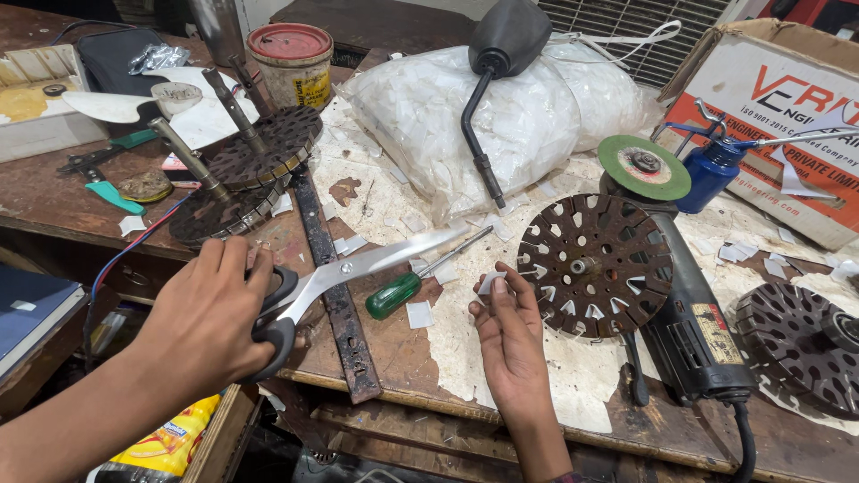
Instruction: The person cuts small white pieces from a sheet with scissors, folds each piece by hand, and inserts the folded pieces into the slots of a slotted circular metal disc on the workbench. They work through the pieces one at a time and at the end press and align the disc near the bench grinder.
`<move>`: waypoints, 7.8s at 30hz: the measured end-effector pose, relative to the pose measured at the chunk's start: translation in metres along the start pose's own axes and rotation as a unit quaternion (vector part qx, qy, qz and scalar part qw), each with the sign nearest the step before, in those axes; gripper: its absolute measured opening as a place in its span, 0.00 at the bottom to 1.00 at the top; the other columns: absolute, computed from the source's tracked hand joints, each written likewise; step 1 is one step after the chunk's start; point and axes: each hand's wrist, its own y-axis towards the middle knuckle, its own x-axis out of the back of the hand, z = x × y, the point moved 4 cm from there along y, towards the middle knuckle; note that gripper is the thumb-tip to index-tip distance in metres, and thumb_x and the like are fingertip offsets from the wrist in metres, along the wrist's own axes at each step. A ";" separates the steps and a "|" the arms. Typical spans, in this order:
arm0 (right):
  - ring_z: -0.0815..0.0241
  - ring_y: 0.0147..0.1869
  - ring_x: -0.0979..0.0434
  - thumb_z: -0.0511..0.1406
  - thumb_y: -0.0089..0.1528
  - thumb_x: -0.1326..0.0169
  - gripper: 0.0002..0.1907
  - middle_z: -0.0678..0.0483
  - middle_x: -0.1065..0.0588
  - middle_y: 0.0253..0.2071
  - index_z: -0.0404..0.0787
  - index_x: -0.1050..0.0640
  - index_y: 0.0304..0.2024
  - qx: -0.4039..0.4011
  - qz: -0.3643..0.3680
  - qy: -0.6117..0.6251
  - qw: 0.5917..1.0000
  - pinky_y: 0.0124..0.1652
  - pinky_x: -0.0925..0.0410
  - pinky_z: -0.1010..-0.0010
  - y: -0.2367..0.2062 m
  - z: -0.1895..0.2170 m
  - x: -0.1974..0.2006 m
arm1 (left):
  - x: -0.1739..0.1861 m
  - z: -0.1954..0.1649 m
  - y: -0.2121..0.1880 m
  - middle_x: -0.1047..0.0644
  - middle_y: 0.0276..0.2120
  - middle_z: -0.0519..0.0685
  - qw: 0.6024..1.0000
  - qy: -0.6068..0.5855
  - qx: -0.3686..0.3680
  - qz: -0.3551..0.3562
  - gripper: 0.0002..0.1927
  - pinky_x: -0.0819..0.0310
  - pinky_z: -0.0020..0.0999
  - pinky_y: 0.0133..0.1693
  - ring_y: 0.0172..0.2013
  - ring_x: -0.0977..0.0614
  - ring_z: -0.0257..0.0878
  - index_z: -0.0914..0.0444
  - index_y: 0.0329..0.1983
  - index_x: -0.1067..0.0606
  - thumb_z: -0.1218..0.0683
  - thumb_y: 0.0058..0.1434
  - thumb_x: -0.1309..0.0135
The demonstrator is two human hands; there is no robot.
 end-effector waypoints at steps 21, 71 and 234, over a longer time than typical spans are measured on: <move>0.63 0.46 0.24 0.29 0.61 0.43 0.15 0.53 0.25 0.43 0.38 0.24 0.51 -0.027 -0.024 0.087 0.996 0.49 0.28 0.75 -0.008 0.001 0.007 | 0.008 -0.014 0.001 0.25 0.51 0.68 0.990 -0.095 0.021 0.105 0.61 0.23 0.47 0.48 0.46 0.20 0.59 0.71 0.75 0.53 0.42 0.47 0.34; 0.61 0.41 0.23 0.32 0.64 0.43 0.08 0.49 0.22 0.36 0.30 0.22 0.41 -0.034 0.067 -0.016 0.997 0.44 0.28 0.68 -0.008 0.000 -0.001 | 0.025 -0.016 -0.023 0.23 0.30 0.61 0.924 -0.200 0.018 0.326 0.58 0.22 0.43 0.42 0.37 0.16 0.54 0.77 0.75 0.55 0.37 0.57 0.42; 0.58 0.48 0.22 0.26 0.64 0.46 0.10 0.47 0.23 0.43 0.27 0.25 0.48 0.004 -0.026 -0.024 0.999 0.56 0.27 0.70 -0.003 0.000 0.018 | 0.034 -0.073 0.012 0.24 0.22 0.64 0.906 -0.359 -0.135 0.178 0.28 0.26 0.52 0.31 0.27 0.20 0.64 0.73 0.44 0.31 0.50 0.46 0.39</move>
